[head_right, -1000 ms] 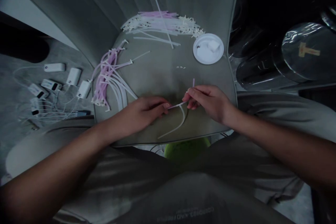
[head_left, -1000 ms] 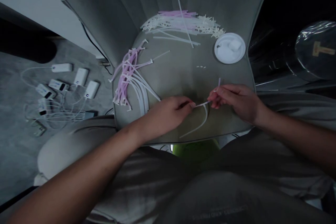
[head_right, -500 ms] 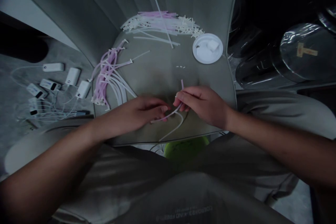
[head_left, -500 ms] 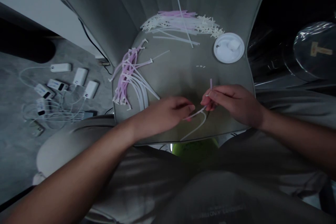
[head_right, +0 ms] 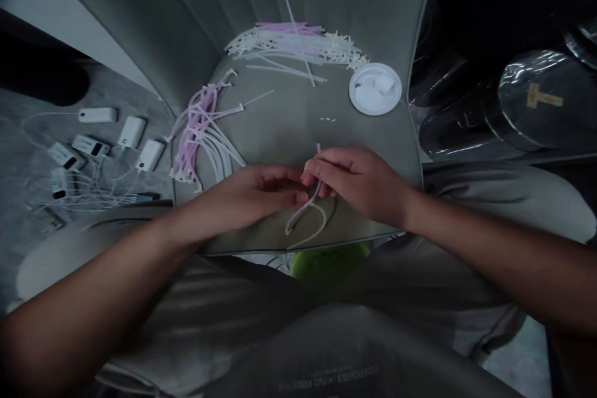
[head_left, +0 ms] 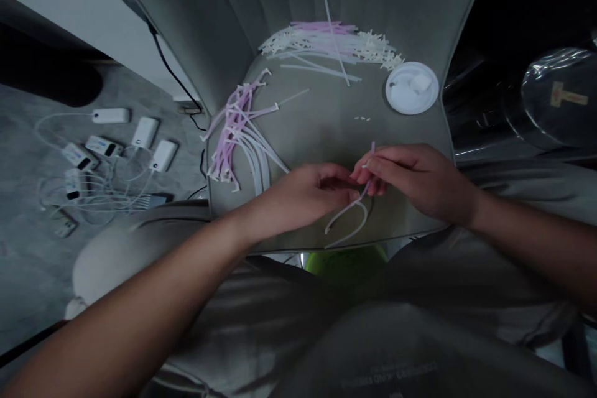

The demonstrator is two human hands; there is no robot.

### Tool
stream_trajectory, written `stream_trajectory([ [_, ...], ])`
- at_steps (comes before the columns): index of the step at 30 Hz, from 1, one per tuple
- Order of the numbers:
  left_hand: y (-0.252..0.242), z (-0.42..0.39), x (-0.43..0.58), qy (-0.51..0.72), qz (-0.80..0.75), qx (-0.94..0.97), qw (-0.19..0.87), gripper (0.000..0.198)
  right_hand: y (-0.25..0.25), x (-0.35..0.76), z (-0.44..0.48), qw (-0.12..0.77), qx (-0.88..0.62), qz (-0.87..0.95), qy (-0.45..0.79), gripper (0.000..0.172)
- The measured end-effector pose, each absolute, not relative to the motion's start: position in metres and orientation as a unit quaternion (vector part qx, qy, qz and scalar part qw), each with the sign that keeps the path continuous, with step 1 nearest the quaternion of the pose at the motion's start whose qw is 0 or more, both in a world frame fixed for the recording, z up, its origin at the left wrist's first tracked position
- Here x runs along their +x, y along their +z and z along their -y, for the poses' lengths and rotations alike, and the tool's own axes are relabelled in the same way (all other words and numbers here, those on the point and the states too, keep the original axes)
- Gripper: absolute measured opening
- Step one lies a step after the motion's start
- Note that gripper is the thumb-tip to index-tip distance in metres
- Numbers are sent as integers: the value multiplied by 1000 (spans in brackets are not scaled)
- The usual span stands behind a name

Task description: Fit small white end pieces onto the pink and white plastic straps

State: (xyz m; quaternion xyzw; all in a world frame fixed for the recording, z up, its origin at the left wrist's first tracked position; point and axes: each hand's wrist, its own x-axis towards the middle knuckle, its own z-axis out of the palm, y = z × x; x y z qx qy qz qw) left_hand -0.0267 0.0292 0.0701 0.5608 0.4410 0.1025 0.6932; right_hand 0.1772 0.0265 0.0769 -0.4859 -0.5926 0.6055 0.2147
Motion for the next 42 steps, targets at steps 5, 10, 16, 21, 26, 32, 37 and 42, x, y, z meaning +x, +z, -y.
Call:
stream_trajectory([
  [5, 63, -25, -27, 91, -455, 577, 673, 30, 77, 180, -29, 235, -485, 617, 573, 31],
  [10, 63, -23, -22, 113, -469, 571, 665, 32, 76, 178, -29, 235, -494, 616, 567, 31],
  [16, 58, -18, -14, 188, -489, 580, 623, 32, 77, 177, -29, 250, -490, 613, 567, 31],
  [21, 58, -20, -17, 196, -512, 595, 588, 28, 76, 180, -35, 275, -514, 624, 521, 34],
  [26, 63, -21, -16, 214, -503, 583, 600, 26, 74, 177, -33, 280, -504, 623, 528, 31],
  [32, 61, -21, -15, 226, -504, 593, 585, 30, 75, 172, -31, 282, -509, 628, 517, 34],
  [37, 62, -22, -17, 220, -517, 594, 576, 30, 76, 173, -34, 262, -545, 647, 464, 35],
  [42, 61, -20, -17, 243, -522, 585, 571, 30, 77, 174, -34, 255, -546, 666, 440, 36],
])
